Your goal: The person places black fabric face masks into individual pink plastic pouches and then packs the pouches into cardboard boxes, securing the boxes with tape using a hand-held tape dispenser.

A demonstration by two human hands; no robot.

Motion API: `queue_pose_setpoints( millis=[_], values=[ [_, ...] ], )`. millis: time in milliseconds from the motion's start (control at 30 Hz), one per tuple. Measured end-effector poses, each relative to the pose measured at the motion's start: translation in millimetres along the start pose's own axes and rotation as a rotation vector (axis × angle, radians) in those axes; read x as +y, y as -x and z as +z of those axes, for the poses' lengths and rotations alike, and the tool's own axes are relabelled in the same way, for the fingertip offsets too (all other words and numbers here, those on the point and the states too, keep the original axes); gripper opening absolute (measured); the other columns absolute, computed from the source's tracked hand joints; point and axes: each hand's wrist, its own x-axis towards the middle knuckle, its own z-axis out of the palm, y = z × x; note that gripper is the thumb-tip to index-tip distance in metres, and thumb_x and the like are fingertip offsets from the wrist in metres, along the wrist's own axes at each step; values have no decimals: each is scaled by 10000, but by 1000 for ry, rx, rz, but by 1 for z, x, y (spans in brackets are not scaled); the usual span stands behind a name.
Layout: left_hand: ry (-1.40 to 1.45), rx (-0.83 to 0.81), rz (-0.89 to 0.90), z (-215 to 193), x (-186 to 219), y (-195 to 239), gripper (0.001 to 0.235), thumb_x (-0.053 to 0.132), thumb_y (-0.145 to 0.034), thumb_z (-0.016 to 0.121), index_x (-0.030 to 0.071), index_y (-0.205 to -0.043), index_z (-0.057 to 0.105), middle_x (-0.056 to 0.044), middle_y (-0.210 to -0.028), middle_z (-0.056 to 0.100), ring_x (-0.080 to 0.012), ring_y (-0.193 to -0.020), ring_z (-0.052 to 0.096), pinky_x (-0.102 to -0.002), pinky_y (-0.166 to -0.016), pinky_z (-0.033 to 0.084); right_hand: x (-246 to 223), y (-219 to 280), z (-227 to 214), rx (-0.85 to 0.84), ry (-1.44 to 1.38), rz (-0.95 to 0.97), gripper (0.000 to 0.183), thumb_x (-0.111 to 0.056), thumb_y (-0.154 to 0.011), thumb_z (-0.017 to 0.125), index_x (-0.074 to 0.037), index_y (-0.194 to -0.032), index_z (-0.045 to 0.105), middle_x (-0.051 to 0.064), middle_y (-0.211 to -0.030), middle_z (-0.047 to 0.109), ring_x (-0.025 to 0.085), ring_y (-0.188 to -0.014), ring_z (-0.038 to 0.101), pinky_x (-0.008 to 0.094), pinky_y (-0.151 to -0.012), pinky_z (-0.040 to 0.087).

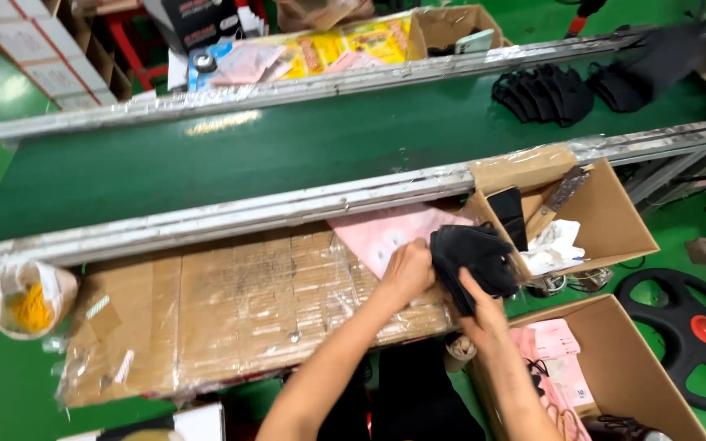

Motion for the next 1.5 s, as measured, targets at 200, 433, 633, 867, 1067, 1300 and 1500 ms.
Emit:
queue_pose_setpoints(
  millis=[200,433,633,867,1067,1300,1500],
  values=[
    [338,417,-211,-75,22,18,218,26,-809,727,45,-1018,788,-154,-739,704,-249,-653,681,-385,-617,546,-47,70,197,235,960,-545,523,-33,-758,822,-23,-1249,644,120,-1006,739,258,-902,724,370,-794,570],
    [942,115,-462,-110,62,18,895,-123,-688,657,148,-1507,422,-70,-659,680,-158,-465,611,-311,-430,512,-92,85,230,-282,1550,-1086,653,-47,-618,789,-100,-1251,637,219,-1082,713,416,-1003,675,468,-848,516],
    [985,-356,-506,-120,104,45,755,-15,-775,637,144,-1477,409,-42,-627,634,-133,-455,615,-304,-414,510,-89,77,182,-324,2071,-204,432,-89,-724,732,-99,-1153,682,223,-934,697,400,-929,690,500,-796,536],
    [252,20,-43,-172,91,28,1074,290,-454,1032,36,-1377,546,-166,-897,672,-228,-822,658,-333,-714,536,-106,101,230,-479,2085,-296,324,-208,-686,804,-85,-985,804,204,-889,730,383,-887,699,481,-779,528],
    [910,-225,-340,-162,50,42,387,88,-682,911,-15,-1033,785,-66,-958,807,-113,-844,730,-278,-777,604,-107,92,228,-583,1565,-236,345,-171,-686,834,-68,-1015,823,102,-907,801,288,-887,741,375,-790,555],
    [945,-137,-472,-155,40,70,201,56,-745,880,-7,-927,823,-72,-860,802,-84,-757,713,-259,-705,587,-118,139,282,-626,1493,-609,428,-168,-796,775,0,-1182,699,135,-1035,664,279,-942,663,402,-812,514],
    [621,161,-334,-153,68,73,140,103,-765,874,-24,-813,837,-93,-738,799,-114,-674,732,-250,-635,551,-73,116,244,-464,1687,-941,238,-203,-853,764,-39,-812,596,129,-768,577,333,-737,595,433,-653,469]
  ],
)
